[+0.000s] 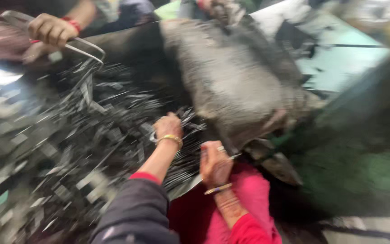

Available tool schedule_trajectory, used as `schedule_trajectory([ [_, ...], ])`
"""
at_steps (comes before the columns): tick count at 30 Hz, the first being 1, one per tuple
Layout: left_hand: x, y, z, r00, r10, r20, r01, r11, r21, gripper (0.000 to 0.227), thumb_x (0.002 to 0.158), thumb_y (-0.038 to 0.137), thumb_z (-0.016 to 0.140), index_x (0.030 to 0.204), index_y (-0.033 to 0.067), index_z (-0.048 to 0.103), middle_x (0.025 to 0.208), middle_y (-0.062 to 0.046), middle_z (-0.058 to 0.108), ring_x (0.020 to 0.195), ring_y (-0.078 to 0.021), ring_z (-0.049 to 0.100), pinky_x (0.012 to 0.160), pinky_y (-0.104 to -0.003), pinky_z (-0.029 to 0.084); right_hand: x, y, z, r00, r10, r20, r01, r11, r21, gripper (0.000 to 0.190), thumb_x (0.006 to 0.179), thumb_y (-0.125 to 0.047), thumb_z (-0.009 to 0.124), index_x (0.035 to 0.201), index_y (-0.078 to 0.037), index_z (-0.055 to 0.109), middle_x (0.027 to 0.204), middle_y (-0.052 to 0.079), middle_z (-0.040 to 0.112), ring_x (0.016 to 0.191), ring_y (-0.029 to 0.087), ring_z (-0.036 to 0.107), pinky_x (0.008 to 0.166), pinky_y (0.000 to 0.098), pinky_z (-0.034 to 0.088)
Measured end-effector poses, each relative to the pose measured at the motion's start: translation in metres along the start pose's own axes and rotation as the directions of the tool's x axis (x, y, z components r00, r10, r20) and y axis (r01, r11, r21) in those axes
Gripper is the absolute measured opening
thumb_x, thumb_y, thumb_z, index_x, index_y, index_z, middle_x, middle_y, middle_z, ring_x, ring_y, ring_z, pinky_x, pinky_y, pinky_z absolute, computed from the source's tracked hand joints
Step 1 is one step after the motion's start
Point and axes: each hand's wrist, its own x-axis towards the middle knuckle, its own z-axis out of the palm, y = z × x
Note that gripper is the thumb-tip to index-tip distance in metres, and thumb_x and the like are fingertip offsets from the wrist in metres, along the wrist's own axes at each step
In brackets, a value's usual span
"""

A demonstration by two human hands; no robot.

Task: The person is assembling small metal parts by inserting nails into metal brackets. They pick up brackets and nails from a large pile and insert the nails into the holes of the brackets.

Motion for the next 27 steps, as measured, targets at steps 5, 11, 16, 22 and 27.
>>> schedule_trajectory([
  [5,-0.018,-0.039,0.031,0.96,0.261,-0.106,-0.245,0.959,0.144,0.044,0.097,0.018,0.052,0.141,0.0136,0.058,0.087,-0.007,0.069,0.077,-0.0261,0.072,0.056,-0.05,0.058,0.003,0.0,0.004,0.998,-0.017,-0.066,0.019,0.999,0.042,0.008,0.098,-0.011,0.059,0.105,-0.009,0.062,0.096,0.011,0.065,0.083,0.035,0.066,0.067,0.0452,0.051],
  [11,-0.097,-0.131,-0.009,0.926,0.37,-0.08,-0.341,0.908,0.243,0.051,0.094,0.016,0.055,0.145,0.0188,0.055,0.083,-0.006,0.065,0.073,-0.0224,0.071,0.057,-0.038,0.058,0.005,-0.005,-0.004,0.999,0.004,-0.053,-0.007,0.999,-0.052,0.012,0.093,-0.009,0.061,0.104,-0.008,0.062,0.096,0.013,0.063,0.084,0.036,0.065,0.068,0.0468,0.051],
  [16,-0.186,-0.263,-0.09,0.894,0.428,-0.133,-0.418,0.903,0.1,0.053,0.088,0.007,0.056,0.14,0.0111,0.058,0.079,-0.007,0.063,0.067,-0.0222,0.069,0.055,-0.034,0.057,0.004,-0.004,0.001,0.998,-0.006,-0.066,0.005,1.0,-0.017,0.009,0.099,-0.011,0.058,0.106,-0.008,0.062,0.1,0.013,0.064,0.09,0.036,0.065,0.073,0.0459,0.051],
  [22,-0.268,-0.359,-0.136,0.989,-0.04,0.141,-0.019,0.919,0.394,0.058,0.099,0.013,0.05,0.156,0.0223,0.048,0.088,-0.006,0.068,0.074,-0.0219,0.073,0.063,-0.035,0.061,0.002,-0.012,0.008,0.993,0.059,-0.1,-0.064,0.997,-0.051,0.013,0.107,-0.019,0.054,0.107,-0.01,0.063,0.103,0.01,0.066,0.092,0.034,0.066,0.073,0.0454,0.051],
  [27,-0.173,-0.216,-0.105,0.946,0.278,-0.166,-0.234,0.941,0.244,0.019,0.103,0.007,0.047,0.108,0.0111,0.065,0.08,-0.004,0.066,0.063,-0.0162,0.068,0.047,-0.033,0.055,0.004,-0.01,0.004,0.996,0.047,-0.073,-0.051,0.998,-0.043,0.013,0.108,-0.018,0.052,0.108,-0.01,0.063,0.102,0.01,0.065,0.089,0.033,0.066,0.072,0.0444,0.051],
])
